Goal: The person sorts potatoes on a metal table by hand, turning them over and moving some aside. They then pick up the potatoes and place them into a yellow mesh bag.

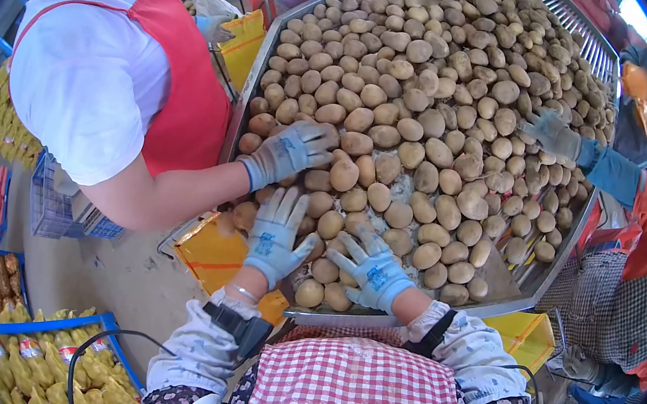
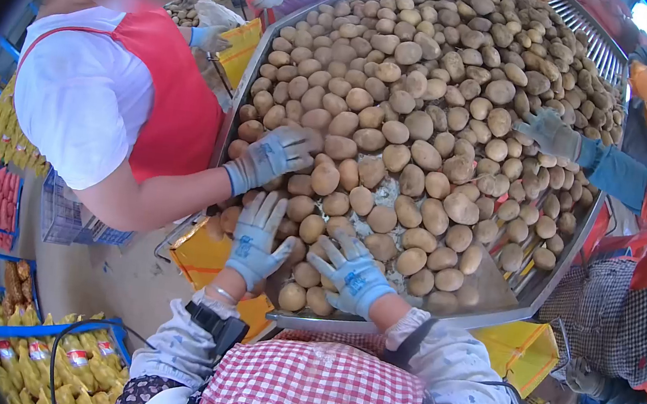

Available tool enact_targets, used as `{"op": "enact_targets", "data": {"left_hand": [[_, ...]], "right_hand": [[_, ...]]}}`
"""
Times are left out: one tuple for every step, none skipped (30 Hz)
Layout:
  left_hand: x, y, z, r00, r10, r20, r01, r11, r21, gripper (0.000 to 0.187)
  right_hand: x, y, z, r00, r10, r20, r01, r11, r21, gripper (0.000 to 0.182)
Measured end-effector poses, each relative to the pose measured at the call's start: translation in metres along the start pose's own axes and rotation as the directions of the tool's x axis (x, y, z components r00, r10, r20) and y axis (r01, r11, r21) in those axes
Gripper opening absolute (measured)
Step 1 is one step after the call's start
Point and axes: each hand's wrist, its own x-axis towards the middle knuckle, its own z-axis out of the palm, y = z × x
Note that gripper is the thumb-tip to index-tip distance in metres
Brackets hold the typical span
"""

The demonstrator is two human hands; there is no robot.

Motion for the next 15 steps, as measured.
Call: {"op": "enact_targets", "data": {"left_hand": [[0.0, 0.0, 0.008, 1.0, 0.007, 0.003, -0.007, 1.0, -0.01, 0.077], [0.0, 0.0, 0.02, 0.999, -0.033, 0.026, 0.034, 0.998, -0.051, 0.078], [-0.001, 0.002, 0.028, 0.996, -0.068, 0.054, 0.073, 0.993, -0.092, 0.079], [-0.008, 0.001, 0.021, 0.983, -0.082, 0.162, 0.079, 0.997, 0.028, 0.083], [-0.018, -0.002, 0.012, 0.984, -0.067, 0.166, 0.064, 0.998, 0.02, 0.083], [-0.03, -0.004, 0.002, 0.978, -0.041, 0.203, 0.039, 0.999, 0.011, 0.081], [-0.036, -0.005, -0.003, 0.972, -0.016, 0.236, 0.016, 1.0, 0.005, 0.08], [-0.033, -0.006, -0.003, 0.972, -0.007, 0.236, 0.007, 1.0, 0.0, 0.08], [-0.032, -0.005, -0.003, 0.952, -0.134, 0.275, 0.163, 0.983, -0.085, 0.077], [-0.031, -0.003, -0.004, 0.91, -0.251, 0.329, 0.316, 0.935, -0.16, 0.074], [-0.022, 0.005, -0.001, 0.913, -0.241, 0.328, 0.307, 0.938, -0.165, 0.074], [-0.006, 0.019, 0.003, 0.983, -0.112, 0.149, 0.131, 0.984, -0.124, 0.07], [0.001, 0.027, 0.005, 0.999, 0.036, -0.023, -0.038, 0.998, -0.054, 0.067], [0.001, 0.02, 0.025, 0.998, 0.065, 0.018, -0.066, 0.998, 0.015, 0.065], [-0.001, 0.018, 0.023, 0.998, 0.068, 0.012, -0.069, 0.998, 0.016, 0.065]], "right_hand": [[0.002, 0.002, 0.001, 0.997, -0.077, -0.02, 0.077, 0.997, 0.01, 0.072], [-0.002, 0.003, 0.001, 0.991, -0.1, -0.094, 0.109, 0.99, 0.093, 0.076], [-0.009, 0.002, -0.005, 0.992, -0.087, -0.088, 0.095, 0.991, 0.092, 0.076], [-0.018, 0.001, -0.014, 0.994, 0.014, -0.105, -0.003, 0.994, 0.107, 0.075], [-0.028, 0.001, -0.018, 0.986, 0.114, -0.121, -0.099, 0.987, 0.124, 0.075], [-0.04, 0.003, -0.013, 0.986, 0.152, -0.075, -0.144, 0.984, 0.103, 0.072], [-0.044, 0.004, -0.005, 0.985, 0.158, -0.072, -0.151, 0.983, 0.101, 0.072], [-0.044, 0.005, 0.005, 0.991, 0.12, -0.067, -0.113, 0.989, 0.091, 0.07], [-0.046, 0.003, 0.01, 0.995, 0.084, -0.058, -0.079, 0.993, 0.086, 0.069], [-0.035, 0.0, 0.005, 0.989, 0.048, -0.138, -0.031, 0.992, 0.123, 0.066], [-0.02, -0.003, 0.009, 0.988, 0.057, -0.141, -0.04, 0.992, 0.119, 0.066], [-0.002, -0.004, 0.018, 0.99, -0.066, -0.127, 0.074, 0.995, 0.063, 0.063], [0.007, -0.004, 0.022, 0.977, -0.186, -0.102, 0.188, 0.982, 0.012, 0.061], [0.009, -0.002, 0.023, 0.978, -0.183, -0.104, 0.184, 0.983, 0.006, 0.061], [0.012, -0.001, 0.018, 0.965, -0.205, -0.164, 0.222, 0.97, 0.099, 0.055]]}}
